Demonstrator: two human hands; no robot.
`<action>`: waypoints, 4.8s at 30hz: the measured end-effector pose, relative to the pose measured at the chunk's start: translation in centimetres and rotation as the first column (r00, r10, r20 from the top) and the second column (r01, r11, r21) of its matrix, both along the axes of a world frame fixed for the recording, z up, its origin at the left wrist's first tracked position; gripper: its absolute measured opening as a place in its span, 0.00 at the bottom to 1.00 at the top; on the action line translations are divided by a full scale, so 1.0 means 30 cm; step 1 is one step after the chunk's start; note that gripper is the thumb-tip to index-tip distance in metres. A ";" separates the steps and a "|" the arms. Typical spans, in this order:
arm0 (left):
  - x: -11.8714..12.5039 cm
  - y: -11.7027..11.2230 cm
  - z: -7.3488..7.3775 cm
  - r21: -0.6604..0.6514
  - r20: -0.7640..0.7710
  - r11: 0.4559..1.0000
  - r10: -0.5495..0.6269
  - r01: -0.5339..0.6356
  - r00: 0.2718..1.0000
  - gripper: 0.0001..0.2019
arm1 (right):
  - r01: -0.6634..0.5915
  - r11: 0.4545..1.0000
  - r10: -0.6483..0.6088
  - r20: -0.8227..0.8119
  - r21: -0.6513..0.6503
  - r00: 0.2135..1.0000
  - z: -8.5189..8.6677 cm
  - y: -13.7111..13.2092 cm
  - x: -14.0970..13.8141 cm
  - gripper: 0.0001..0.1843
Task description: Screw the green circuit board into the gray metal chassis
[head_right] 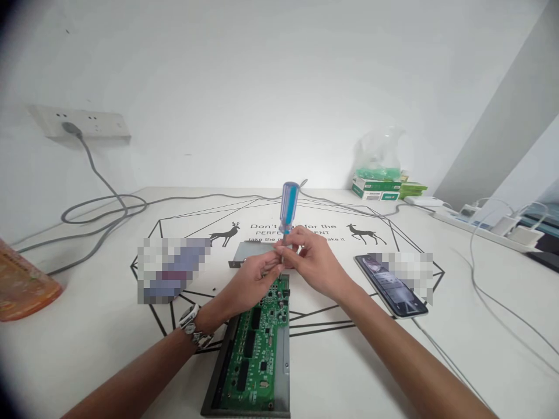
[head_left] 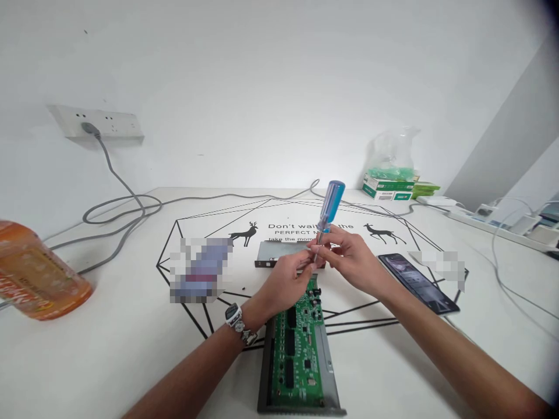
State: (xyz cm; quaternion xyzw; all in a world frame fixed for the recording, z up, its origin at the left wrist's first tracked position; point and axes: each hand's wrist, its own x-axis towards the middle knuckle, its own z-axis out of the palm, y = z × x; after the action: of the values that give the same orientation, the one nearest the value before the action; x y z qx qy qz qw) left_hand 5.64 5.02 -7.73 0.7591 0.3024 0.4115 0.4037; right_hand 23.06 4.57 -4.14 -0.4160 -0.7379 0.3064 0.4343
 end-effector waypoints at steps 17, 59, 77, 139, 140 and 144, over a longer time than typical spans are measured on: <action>-0.010 -0.002 0.010 0.032 -0.044 0.999 -0.015 0.016 0.999 0.12 | 0.052 0.997 -0.057 -0.085 -0.058 0.995 0.009 -0.010 -0.010 0.15; -0.020 -0.006 0.000 0.077 -0.114 0.997 0.000 0.008 0.993 0.12 | -0.063 0.969 -0.013 0.304 0.240 0.953 0.124 0.019 0.023 0.14; -0.028 -0.023 0.002 0.108 -0.114 0.994 0.000 0.013 0.993 0.13 | -0.187 0.952 0.150 0.164 0.243 0.975 0.102 0.028 0.056 0.03; -0.165 -0.175 0.015 0.326 -0.757 0.877 0.466 -0.353 0.459 0.13 | 0.081 0.996 -0.080 0.558 0.023 0.826 -0.036 -0.002 0.014 0.09; -0.168 -0.176 0.012 0.337 -0.752 0.870 0.479 -0.360 0.452 0.13 | 0.056 0.998 -0.039 0.550 -0.014 0.834 -0.041 0.050 -0.014 0.10; -0.182 -0.175 0.010 0.332 -0.728 0.833 0.524 -0.442 0.443 0.12 | -0.060 0.979 0.153 0.513 -0.193 0.845 -0.093 0.212 -0.098 0.06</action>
State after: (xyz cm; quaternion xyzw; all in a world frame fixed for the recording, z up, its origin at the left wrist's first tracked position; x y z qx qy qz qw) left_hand 0.18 -0.21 -7.44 0.7592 0.6330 0.1405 0.0556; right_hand 20.12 10.93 -6.93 -0.4774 -0.8216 0.2665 0.1615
